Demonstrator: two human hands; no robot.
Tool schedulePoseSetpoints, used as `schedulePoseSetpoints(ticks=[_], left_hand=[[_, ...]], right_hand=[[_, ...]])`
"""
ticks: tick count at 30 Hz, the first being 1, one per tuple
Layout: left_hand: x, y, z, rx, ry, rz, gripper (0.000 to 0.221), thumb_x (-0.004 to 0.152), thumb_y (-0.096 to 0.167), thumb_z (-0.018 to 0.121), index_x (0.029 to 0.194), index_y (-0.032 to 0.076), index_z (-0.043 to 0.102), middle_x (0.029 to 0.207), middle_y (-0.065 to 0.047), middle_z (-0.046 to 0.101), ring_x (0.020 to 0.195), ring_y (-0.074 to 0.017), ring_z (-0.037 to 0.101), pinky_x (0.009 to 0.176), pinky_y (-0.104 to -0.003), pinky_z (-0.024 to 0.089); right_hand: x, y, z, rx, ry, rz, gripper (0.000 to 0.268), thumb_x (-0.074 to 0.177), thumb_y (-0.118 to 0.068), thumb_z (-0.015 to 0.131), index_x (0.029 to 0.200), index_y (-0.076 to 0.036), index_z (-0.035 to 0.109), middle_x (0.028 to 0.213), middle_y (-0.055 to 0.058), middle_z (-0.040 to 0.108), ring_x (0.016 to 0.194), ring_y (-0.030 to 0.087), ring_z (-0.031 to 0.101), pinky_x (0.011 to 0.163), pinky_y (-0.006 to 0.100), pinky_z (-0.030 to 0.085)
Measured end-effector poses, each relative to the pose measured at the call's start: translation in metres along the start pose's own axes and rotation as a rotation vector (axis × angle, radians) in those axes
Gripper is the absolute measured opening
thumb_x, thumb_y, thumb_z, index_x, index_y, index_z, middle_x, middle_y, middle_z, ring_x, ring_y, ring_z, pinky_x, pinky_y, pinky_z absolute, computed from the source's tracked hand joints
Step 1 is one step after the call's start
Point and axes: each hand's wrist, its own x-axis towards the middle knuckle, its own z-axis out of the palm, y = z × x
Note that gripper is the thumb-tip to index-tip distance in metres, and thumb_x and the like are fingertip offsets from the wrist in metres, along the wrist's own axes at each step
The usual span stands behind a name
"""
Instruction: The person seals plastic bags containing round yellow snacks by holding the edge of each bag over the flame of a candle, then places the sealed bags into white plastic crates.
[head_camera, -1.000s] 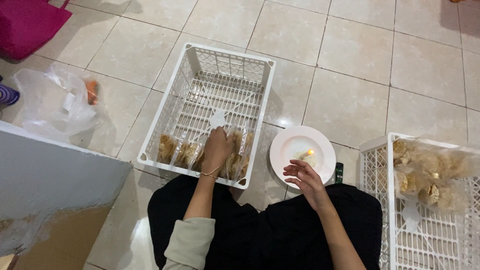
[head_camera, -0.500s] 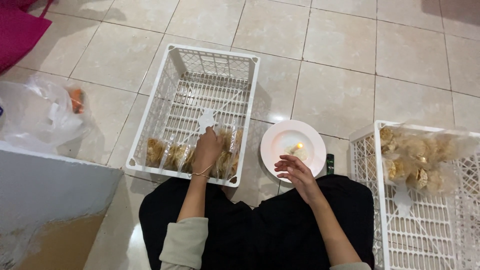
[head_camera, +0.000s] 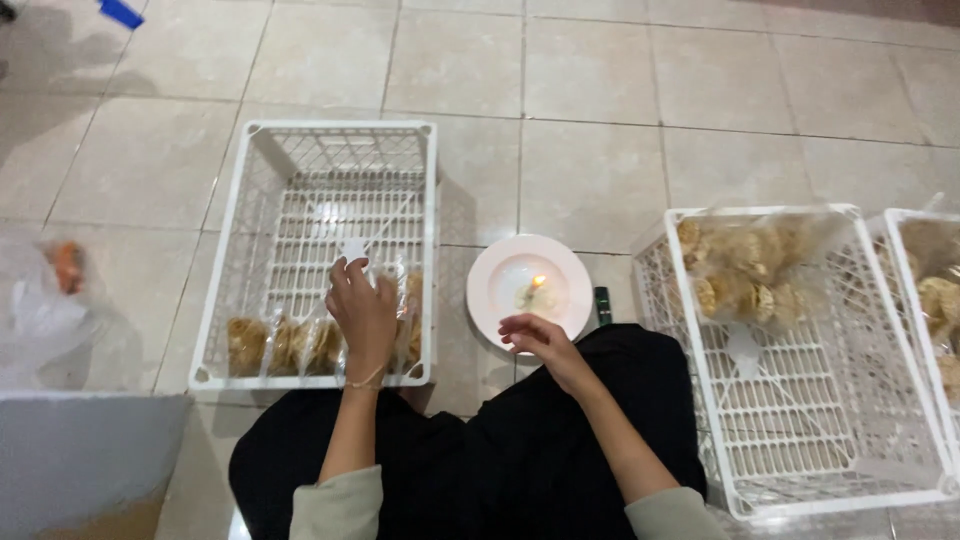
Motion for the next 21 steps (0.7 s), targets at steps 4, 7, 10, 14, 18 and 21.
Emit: schedulePoseSetpoints(ticks=[4, 7, 10, 14, 18, 21], left_hand=[[-0.014, 0.028, 0.018, -0.101, 0.097, 0.19, 0.025, 0.091, 0.007, 0.065, 0.116, 0.008, 0.06, 0.132, -0.013, 0.047, 0.117, -0.038, 0.059, 0.092, -0.052, 0.049], [-0.033, 0.063, 0.022, -0.03, 0.115, 0.443, 0.013, 0.093, 0.007, 0.068, 0.105, 0.01, 0.065, 0.119, -0.011, 0.056, 0.114, -0.0317, 0.062, 0.092, -0.043, 0.047], [-0.063, 0.08, 0.059, -0.172, 0.08, 0.581, 0.013, 0.092, 0.007, 0.071, 0.104, 0.01, 0.067, 0.118, -0.014, 0.062, 0.115, -0.0341, 0.064, 0.093, -0.046, 0.049], [-0.101, 0.126, 0.082, -0.425, -0.2, 0.648, 0.01, 0.098, 0.013, 0.062, 0.091, 0.009, 0.068, 0.107, -0.01, 0.068, 0.106, -0.0286, 0.065, 0.094, -0.042, 0.046], [-0.133, 0.175, 0.101, -0.557, -0.412, 0.588, 0.033, 0.106, 0.022, 0.046, 0.077, 0.012, 0.055, 0.072, -0.003, 0.059, 0.073, -0.021, 0.055, 0.087, -0.038, 0.036], [-0.16, 0.22, 0.113, -0.727, -0.595, 0.363, 0.027, 0.106, 0.024, 0.044, 0.108, 0.009, 0.067, 0.078, -0.003, 0.063, 0.075, -0.0177, 0.062, 0.074, -0.033, 0.047]], right_hand=[[0.003, 0.025, -0.019, -0.018, 0.102, -0.031, 0.029, 0.095, -0.03, 0.072, 0.095, 0.0, 0.075, 0.091, 0.014, 0.072, 0.086, 0.021, 0.068, 0.084, 0.035, 0.056], [0.001, 0.034, -0.04, -0.034, 0.24, -0.065, 0.036, 0.1, -0.034, 0.069, 0.079, -0.004, 0.074, 0.075, 0.011, 0.07, 0.072, 0.019, 0.067, 0.071, 0.029, 0.053], [-0.023, 0.013, -0.056, -0.042, 0.344, -0.1, 0.041, 0.1, -0.032, 0.069, 0.068, -0.006, 0.068, 0.074, 0.013, 0.073, 0.069, 0.021, 0.067, 0.069, 0.03, 0.05], [-0.067, -0.012, -0.087, -0.049, 0.404, -0.181, 0.029, 0.1, -0.029, 0.065, 0.082, -0.006, 0.069, 0.08, 0.01, 0.072, 0.075, 0.02, 0.071, 0.075, 0.031, 0.057], [-0.11, -0.016, -0.132, -0.107, 0.471, -0.295, 0.014, 0.095, -0.014, 0.067, 0.107, -0.005, 0.067, 0.089, 0.007, 0.07, 0.083, 0.014, 0.07, 0.078, 0.025, 0.058], [-0.138, -0.015, -0.179, -0.157, 0.731, -0.331, 0.018, 0.094, -0.015, 0.068, 0.109, -0.006, 0.07, 0.088, 0.007, 0.074, 0.083, 0.013, 0.072, 0.081, 0.027, 0.058]])
